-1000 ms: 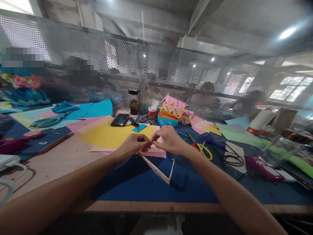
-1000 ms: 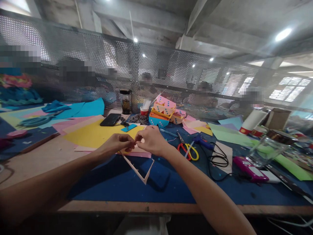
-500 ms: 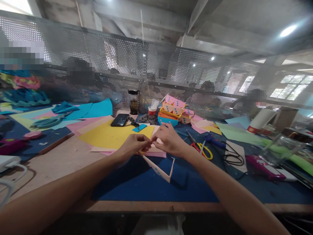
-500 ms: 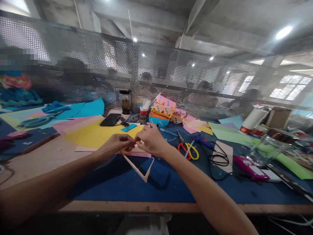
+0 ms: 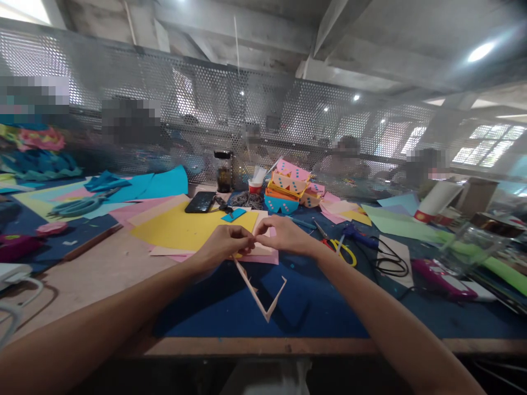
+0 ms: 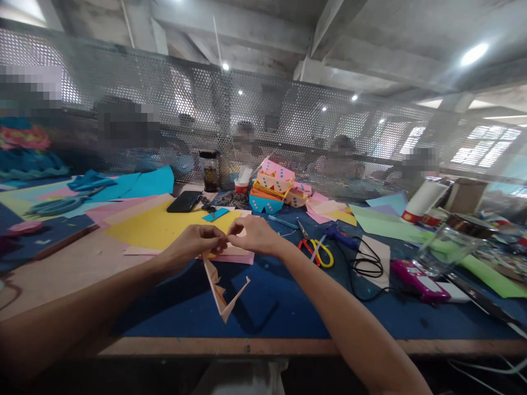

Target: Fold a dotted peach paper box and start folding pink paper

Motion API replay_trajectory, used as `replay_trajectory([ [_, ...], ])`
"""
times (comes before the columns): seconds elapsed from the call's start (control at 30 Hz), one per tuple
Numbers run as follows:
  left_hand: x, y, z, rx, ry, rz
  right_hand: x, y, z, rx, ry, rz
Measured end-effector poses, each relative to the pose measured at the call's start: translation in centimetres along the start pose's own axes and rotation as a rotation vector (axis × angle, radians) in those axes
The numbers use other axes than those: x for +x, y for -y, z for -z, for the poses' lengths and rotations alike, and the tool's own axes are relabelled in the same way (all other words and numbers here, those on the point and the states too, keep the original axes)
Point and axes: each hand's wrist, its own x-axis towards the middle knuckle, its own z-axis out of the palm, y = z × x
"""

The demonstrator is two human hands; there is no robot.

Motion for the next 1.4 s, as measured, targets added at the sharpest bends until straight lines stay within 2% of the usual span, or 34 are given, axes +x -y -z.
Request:
replay_trajectory([
  [0.37,0.3,0.49,0.5,0.001,0.095,-0.022,0.0,-0.57,-0.06,0.044,0.051,-0.088],
  [0.63,0.09,0.45,0.54,0.037,0.096,-0.043,-0.27,-0.3,0.22,0.01,0.091,-0.123],
  [1.1,0.05,0.13,0.27,-0.032,0.062,-0.015,-0.4,-0.15,0.38,-0.047,0.125,-0.057],
  [1.4,0.37,0.49,0.28,-0.069,0.057,-0.032,-0.13,-0.8,-0.28,-0.061,0.127,-0.017],
])
